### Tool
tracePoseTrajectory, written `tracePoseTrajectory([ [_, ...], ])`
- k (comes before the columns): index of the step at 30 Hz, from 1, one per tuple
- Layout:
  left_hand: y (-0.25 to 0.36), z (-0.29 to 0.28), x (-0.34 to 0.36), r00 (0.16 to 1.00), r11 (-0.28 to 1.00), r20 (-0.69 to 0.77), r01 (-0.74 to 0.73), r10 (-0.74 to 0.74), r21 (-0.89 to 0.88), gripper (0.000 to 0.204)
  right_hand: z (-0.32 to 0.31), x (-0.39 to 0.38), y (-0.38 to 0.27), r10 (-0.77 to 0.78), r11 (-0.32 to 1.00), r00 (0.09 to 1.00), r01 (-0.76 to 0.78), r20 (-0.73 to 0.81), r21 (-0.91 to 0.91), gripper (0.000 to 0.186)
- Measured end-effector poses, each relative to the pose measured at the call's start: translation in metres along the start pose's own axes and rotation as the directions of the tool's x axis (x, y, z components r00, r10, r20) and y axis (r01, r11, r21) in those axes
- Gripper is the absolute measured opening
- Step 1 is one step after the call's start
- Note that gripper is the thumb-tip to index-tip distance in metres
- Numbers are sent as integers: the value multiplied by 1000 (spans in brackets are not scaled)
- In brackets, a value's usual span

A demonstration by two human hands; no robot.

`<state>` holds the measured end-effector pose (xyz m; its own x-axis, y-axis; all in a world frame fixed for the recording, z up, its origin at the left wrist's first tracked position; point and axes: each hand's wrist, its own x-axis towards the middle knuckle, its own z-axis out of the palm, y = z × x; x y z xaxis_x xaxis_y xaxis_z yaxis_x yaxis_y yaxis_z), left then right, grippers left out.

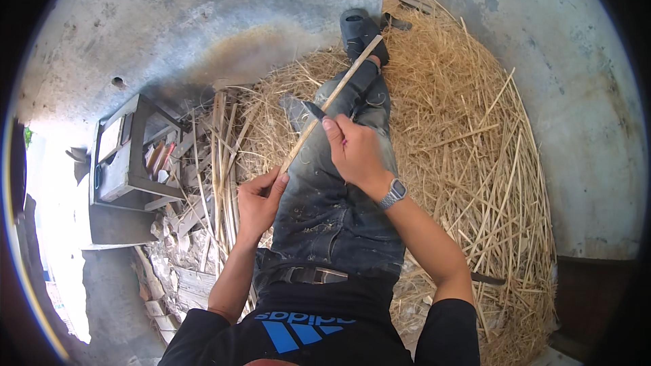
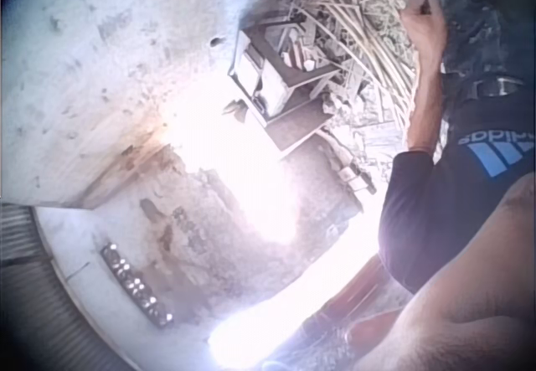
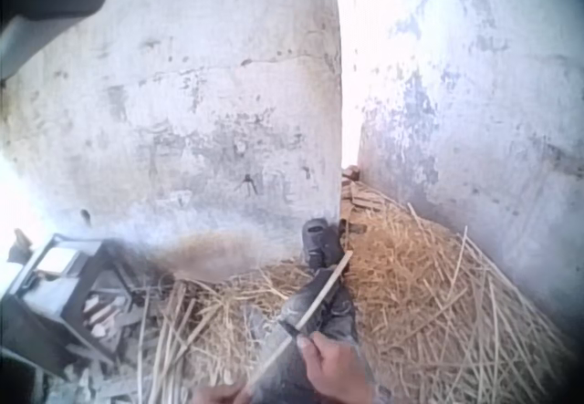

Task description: The person shaves a thin strip of wood using a small hand tool, then switches to using a larger blade to continue shaping and smoothing the strip.

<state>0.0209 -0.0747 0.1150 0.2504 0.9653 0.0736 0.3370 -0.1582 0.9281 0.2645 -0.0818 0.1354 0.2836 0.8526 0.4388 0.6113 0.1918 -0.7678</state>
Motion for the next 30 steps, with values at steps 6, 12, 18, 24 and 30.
tracePoseTrajectory([
  [6, 15, 0, -3, 976, 956, -67, -190, 209, 225, 24, -4, 18, 18, -130, 952, 979, 79, -157, -295, 33],
  [12, 11, -5, -6, 980, 942, -64, -162, 189, 294, 20, 0, 2, 16, -155, 938, 988, 150, 10, -312, 34],
  [18, 11, 1, 2, 976, 953, -59, -192, 211, 235, 21, 19, -17, -6, -161, 967, 985, 170, 61, -189, 29],
  [24, 9, -3, -6, 987, 973, -40, -147, 156, 179, 22, 11, 2, 4, -57, 982, 998, 52, -25, -182, 26],
  [30, -5, -9, -14, 997, 984, -40, -65, 73, 164, 24, 28, -14, 4, -100, 979, 991, 113, 86, -168, 32],
])
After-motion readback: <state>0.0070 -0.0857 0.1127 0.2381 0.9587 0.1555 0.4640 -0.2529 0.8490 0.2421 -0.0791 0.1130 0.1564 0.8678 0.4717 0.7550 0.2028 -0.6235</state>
